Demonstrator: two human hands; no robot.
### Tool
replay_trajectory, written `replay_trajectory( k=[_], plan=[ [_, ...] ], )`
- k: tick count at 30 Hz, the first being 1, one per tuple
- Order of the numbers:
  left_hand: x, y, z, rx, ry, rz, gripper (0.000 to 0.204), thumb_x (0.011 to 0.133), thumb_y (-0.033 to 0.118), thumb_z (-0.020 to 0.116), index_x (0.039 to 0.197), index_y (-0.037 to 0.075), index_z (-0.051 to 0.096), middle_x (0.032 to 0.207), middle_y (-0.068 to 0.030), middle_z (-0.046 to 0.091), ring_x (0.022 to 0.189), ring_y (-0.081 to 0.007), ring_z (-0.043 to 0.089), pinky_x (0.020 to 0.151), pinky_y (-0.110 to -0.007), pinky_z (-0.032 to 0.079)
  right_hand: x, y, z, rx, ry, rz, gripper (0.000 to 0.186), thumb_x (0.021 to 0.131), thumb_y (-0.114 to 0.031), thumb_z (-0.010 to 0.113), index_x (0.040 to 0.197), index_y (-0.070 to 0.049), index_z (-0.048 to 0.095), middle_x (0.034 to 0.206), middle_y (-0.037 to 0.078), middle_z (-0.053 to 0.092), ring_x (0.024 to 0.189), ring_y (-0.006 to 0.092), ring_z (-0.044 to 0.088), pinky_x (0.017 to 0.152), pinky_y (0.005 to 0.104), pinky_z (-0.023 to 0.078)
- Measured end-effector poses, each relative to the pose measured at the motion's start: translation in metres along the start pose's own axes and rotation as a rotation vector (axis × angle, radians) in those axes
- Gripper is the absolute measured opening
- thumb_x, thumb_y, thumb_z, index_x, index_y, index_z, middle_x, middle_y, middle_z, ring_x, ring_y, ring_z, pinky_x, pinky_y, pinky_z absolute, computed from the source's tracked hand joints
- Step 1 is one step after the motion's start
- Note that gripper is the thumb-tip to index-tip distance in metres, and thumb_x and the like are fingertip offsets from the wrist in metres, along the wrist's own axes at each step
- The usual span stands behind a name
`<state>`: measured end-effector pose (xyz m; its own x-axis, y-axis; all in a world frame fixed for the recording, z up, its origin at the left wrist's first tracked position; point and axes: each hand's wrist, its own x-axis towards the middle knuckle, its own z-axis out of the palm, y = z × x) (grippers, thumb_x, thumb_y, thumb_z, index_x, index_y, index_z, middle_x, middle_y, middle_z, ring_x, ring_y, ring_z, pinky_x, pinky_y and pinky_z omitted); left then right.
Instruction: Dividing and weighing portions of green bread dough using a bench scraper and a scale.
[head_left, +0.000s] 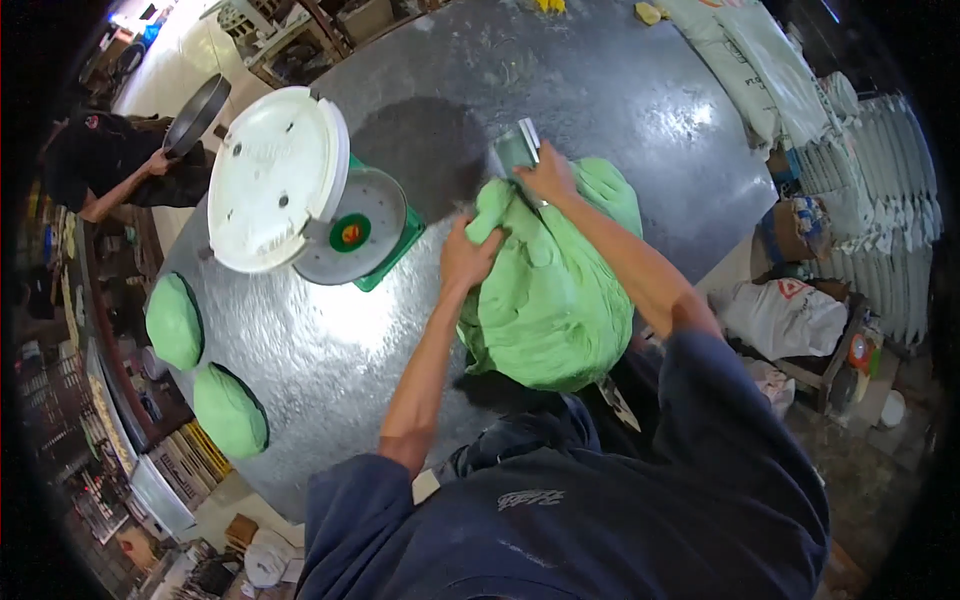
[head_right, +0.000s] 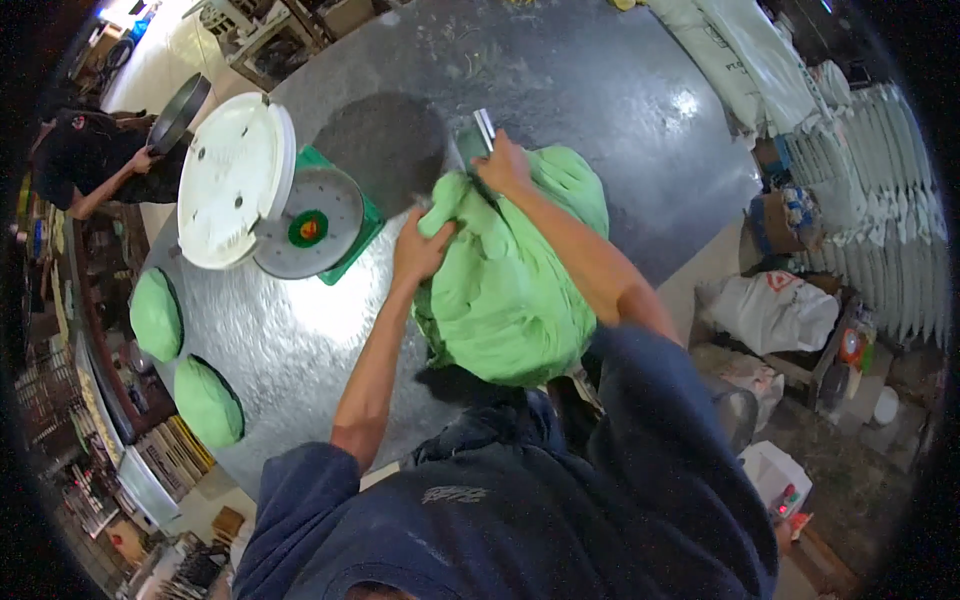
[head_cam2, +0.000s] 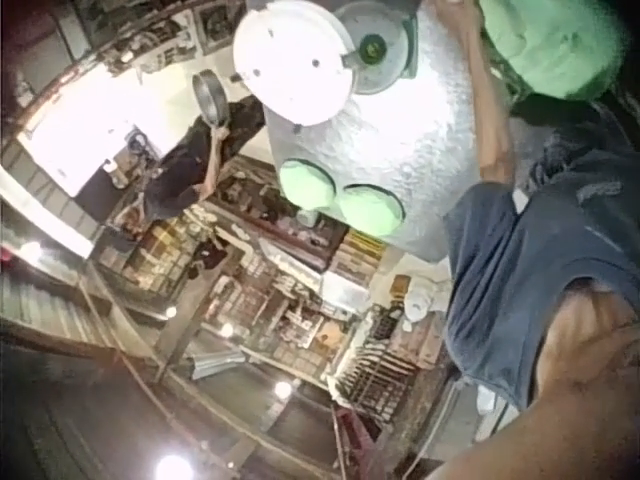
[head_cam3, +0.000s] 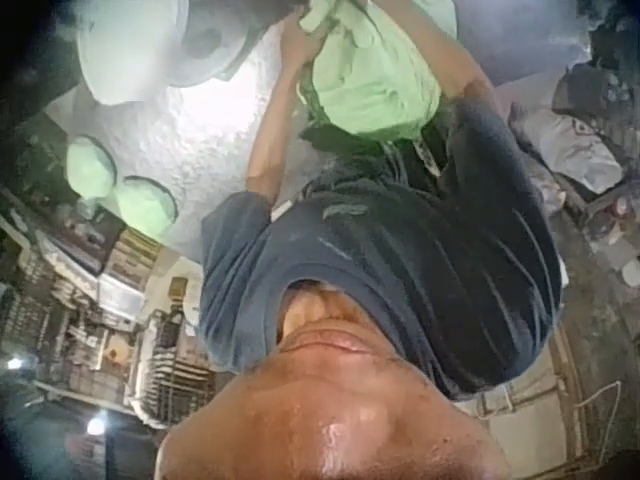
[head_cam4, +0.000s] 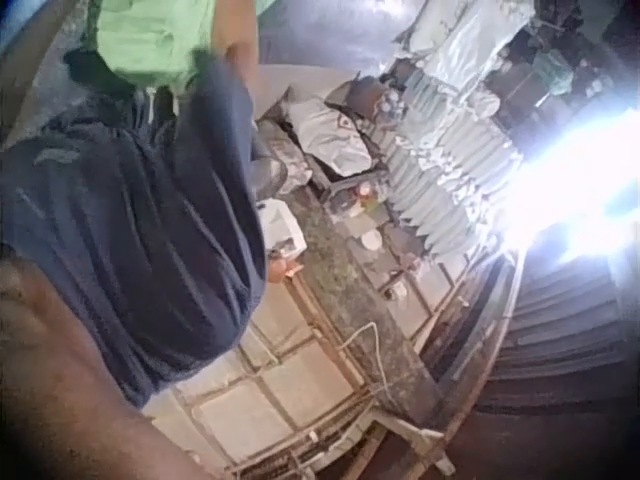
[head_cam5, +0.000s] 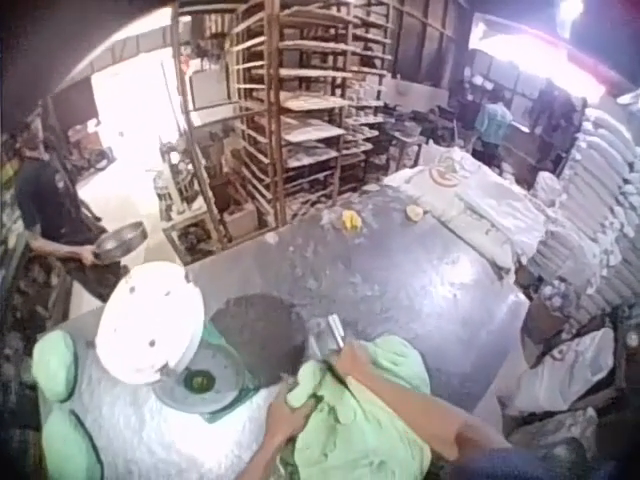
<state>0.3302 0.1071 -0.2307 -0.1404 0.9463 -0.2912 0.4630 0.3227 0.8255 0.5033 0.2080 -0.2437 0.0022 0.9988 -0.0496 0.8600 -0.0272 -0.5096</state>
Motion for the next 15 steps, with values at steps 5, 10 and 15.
replay_trajectory(
  k=[5,10,15],
  plan=[
    [-0.106,-0.026,-0.031,-0.276,0.038,-0.147,0.044,0.08,0.034,0.069,0.104,0.0,0.055,0.091,-0.0208,0.065,0.086,-0.0313,0.064,0.076,-0.039,0.048,-0.096,-0.019,-0.07,-0.056,-0.117,-0.06,0.04,0.075,-0.019,0.067,0.103,0.001,0.046,0.081,0.023,0.064,0.076,0.0436,0.063,0.067,0.0538,0.048],
    [-0.165,-0.019,-0.04,-0.435,0.152,-0.173,0.041,0.085,0.03,0.067,0.106,-0.002,0.052,0.092,-0.0158,0.063,0.085,-0.023,0.061,0.074,-0.034,0.047,-0.12,-0.019,0.015,-0.345,-0.017,-0.062,0.03,0.078,-0.013,0.06,0.104,-0.006,0.046,0.078,0.017,0.065,0.072,0.0382,0.064,0.063,0.0519,0.048],
    [-0.263,-0.046,-0.069,-0.561,0.118,-0.461,0.045,0.085,0.03,0.068,0.109,-0.002,0.049,0.096,-0.0104,0.058,0.088,-0.0197,0.056,0.077,-0.032,0.045,-0.167,-0.041,0.011,-0.05,-0.193,-0.414,0.029,0.074,-0.003,0.058,0.102,-0.009,0.051,0.076,0.013,0.063,0.068,0.0322,0.064,0.058,0.0444,0.049]
  ],
)
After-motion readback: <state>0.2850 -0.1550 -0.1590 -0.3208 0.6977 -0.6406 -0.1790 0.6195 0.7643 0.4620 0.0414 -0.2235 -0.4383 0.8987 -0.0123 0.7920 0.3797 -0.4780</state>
